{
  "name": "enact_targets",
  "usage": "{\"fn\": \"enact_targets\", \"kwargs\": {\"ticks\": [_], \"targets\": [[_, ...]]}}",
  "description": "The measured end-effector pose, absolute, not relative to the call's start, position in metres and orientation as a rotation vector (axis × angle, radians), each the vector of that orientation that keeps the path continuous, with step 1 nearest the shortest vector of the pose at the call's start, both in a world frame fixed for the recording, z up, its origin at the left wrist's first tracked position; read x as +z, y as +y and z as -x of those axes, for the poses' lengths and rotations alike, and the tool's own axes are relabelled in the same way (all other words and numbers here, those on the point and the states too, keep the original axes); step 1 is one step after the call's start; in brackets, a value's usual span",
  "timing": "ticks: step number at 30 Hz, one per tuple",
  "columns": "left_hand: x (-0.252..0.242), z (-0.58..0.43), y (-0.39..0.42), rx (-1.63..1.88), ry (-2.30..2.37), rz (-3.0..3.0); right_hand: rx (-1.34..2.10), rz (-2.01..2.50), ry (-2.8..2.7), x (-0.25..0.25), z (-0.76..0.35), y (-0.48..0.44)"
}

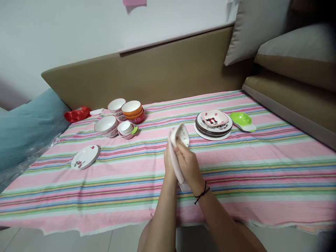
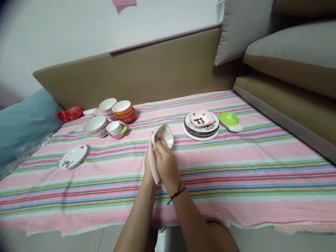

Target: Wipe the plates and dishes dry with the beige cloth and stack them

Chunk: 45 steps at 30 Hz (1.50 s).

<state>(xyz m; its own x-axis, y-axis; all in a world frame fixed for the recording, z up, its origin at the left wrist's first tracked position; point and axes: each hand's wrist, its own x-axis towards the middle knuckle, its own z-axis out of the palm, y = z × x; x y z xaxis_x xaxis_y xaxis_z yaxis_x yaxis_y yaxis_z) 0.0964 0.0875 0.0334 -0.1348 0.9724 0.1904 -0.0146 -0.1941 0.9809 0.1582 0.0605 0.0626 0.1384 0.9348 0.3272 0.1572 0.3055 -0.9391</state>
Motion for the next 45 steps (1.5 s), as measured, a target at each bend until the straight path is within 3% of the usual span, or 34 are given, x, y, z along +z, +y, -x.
{"fn": "enact_targets", "kwargs": {"ticks": [6, 22, 32, 37, 45], "targets": [[0.066, -0.101, 0.088, 1.329, 1.223, -0.963, 0.912, 1.109, -1.185, 0.069, -0.171, 0.059], [0.068, -0.104, 0.082, 1.477, 0.963, -1.104, 1.196, 0.888, -0.716, 0.064, -0.168, 0.071], [0.074, -0.084, 0.105, 1.517, 1.188, -1.394, 1.242, 1.011, -1.191, 0.067, -0.17, 0.059], [0.072, -0.074, 0.115, 1.44, 1.177, -1.444, 1.046, 0.99, -1.501, 0.065, -0.175, 0.057], [0.066, -0.094, 0.103, 1.601, 1.079, -1.208, 0.919, 1.083, -1.454, 0.065, -0.171, 0.061]]}}
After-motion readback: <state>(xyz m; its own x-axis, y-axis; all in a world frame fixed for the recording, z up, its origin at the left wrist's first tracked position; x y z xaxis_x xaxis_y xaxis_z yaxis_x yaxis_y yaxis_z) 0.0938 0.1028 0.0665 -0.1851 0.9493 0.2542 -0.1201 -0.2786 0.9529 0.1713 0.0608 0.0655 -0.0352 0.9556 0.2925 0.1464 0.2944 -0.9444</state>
